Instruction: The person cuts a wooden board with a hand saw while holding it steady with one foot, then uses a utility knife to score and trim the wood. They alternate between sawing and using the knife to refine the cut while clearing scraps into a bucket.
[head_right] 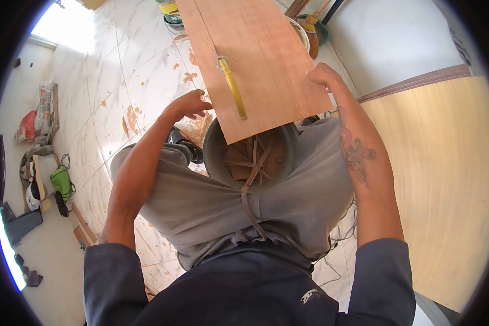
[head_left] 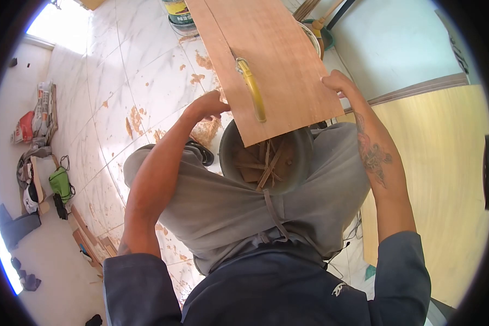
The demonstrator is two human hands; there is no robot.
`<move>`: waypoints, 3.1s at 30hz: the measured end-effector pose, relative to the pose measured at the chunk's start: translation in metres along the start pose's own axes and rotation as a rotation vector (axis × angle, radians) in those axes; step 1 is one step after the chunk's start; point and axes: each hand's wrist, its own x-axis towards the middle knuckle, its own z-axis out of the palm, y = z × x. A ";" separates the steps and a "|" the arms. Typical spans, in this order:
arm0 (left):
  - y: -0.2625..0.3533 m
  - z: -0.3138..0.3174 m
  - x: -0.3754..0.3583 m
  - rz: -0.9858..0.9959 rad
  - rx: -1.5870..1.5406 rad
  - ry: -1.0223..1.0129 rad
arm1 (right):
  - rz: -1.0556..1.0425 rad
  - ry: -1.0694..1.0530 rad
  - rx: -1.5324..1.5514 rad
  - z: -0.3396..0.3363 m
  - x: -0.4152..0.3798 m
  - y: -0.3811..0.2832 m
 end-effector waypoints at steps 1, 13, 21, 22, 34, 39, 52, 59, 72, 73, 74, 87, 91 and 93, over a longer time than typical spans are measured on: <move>-0.004 0.004 -0.004 -0.023 0.082 -0.046 | 0.011 0.003 -0.010 0.000 -0.001 -0.001; -0.069 0.074 0.005 -0.064 0.345 -0.152 | 0.115 -0.182 0.192 0.008 0.011 0.033; -0.058 0.056 -0.015 -0.102 0.390 -0.028 | 0.112 -0.098 0.168 0.006 0.027 0.042; -0.058 0.051 -0.016 -0.116 0.415 -0.008 | 0.103 -0.114 0.190 0.003 0.027 0.045; -0.129 -0.006 -0.019 -0.353 0.519 0.266 | 0.164 -0.012 0.105 0.006 0.025 0.033; -0.136 -0.017 -0.021 -0.448 0.534 0.327 | 0.179 -0.060 0.073 0.005 0.027 0.027; -0.078 -0.005 -0.046 -0.091 0.647 0.666 | -0.234 0.227 -0.370 0.005 0.020 -0.028; -0.063 0.052 -0.039 0.379 0.217 0.549 | -0.789 0.284 -0.033 0.042 -0.068 -0.104; -0.049 0.071 -0.033 0.425 0.060 0.222 | -0.668 0.030 -0.427 0.076 -0.080 -0.161; -0.047 0.071 -0.034 0.417 0.063 0.217 | -0.662 0.034 -0.435 0.077 -0.082 -0.158; -0.044 0.071 -0.036 0.412 0.067 0.209 | -0.650 0.010 -0.426 0.079 -0.084 -0.153; -0.043 0.076 -0.028 0.365 0.293 0.098 | -0.667 -0.054 -0.443 0.070 -0.088 -0.159; -0.049 0.080 -0.027 0.374 0.281 0.063 | -0.649 -0.029 -0.452 0.075 -0.086 -0.157; -0.049 0.083 -0.028 0.376 0.288 0.063 | -0.667 -0.019 -0.430 0.076 -0.087 -0.155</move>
